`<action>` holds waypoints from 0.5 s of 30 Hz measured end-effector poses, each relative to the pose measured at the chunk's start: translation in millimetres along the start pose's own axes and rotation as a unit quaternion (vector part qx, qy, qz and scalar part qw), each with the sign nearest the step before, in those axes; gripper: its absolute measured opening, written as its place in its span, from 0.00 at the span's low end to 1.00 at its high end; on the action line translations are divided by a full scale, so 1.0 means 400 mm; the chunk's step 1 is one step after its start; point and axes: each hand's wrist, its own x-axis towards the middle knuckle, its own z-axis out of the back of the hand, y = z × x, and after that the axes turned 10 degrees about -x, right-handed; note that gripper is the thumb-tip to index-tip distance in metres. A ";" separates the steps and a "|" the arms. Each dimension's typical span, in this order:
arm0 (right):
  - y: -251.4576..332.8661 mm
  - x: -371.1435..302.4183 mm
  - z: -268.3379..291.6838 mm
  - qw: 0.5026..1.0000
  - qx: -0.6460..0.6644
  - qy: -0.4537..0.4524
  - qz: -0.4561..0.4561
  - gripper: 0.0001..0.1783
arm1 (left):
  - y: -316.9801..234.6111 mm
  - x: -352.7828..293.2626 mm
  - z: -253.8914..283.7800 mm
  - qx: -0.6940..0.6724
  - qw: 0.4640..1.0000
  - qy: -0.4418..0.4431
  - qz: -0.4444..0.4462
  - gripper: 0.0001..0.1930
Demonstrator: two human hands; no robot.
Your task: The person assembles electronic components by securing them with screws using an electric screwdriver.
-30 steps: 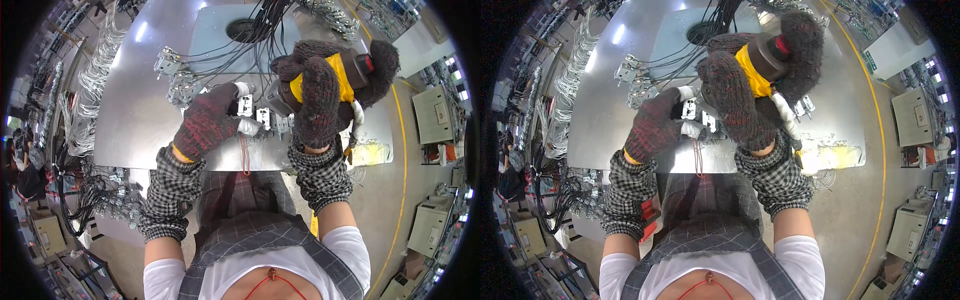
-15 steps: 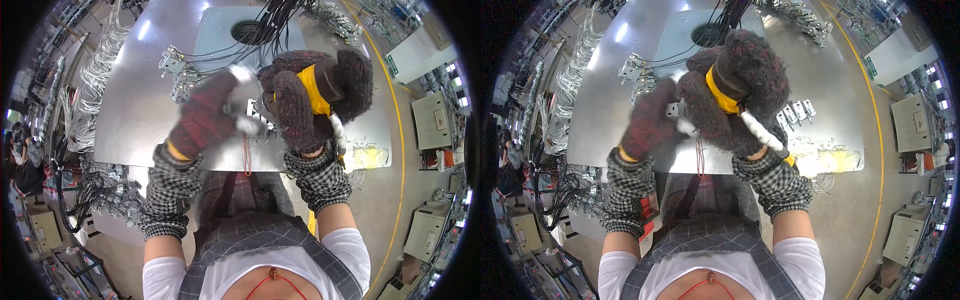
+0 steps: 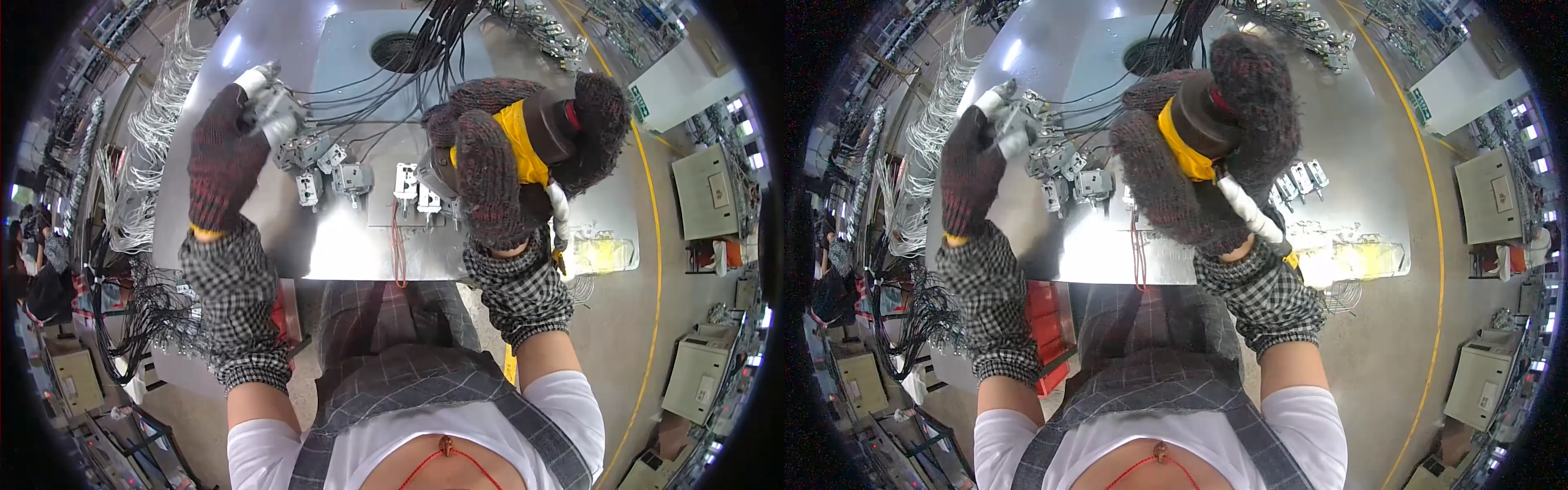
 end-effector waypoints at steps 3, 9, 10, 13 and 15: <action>-0.019 -0.013 0.009 0.997 -0.051 -0.046 -0.037 0.32 | -0.035 -0.075 -0.045 -0.209 0.973 0.094 -0.011 0.35; 0.033 0.014 -0.061 0.974 -0.186 -0.072 0.107 0.33 | -0.066 -0.179 -0.110 -0.089 0.985 0.150 -0.010 0.38; 0.042 0.022 -0.069 0.963 -0.214 -0.073 0.147 0.34 | -0.065 -0.184 -0.112 -0.034 0.988 0.149 -0.018 0.38; 0.064 0.044 -0.087 0.914 -0.296 -0.081 0.266 0.36 | -0.034 -0.197 -0.140 0.041 0.990 0.107 -0.082 0.39; 0.075 0.051 -0.082 0.866 -0.355 -0.091 0.341 0.38 | -0.096 -0.181 -0.195 0.090 0.985 0.139 -0.043 0.41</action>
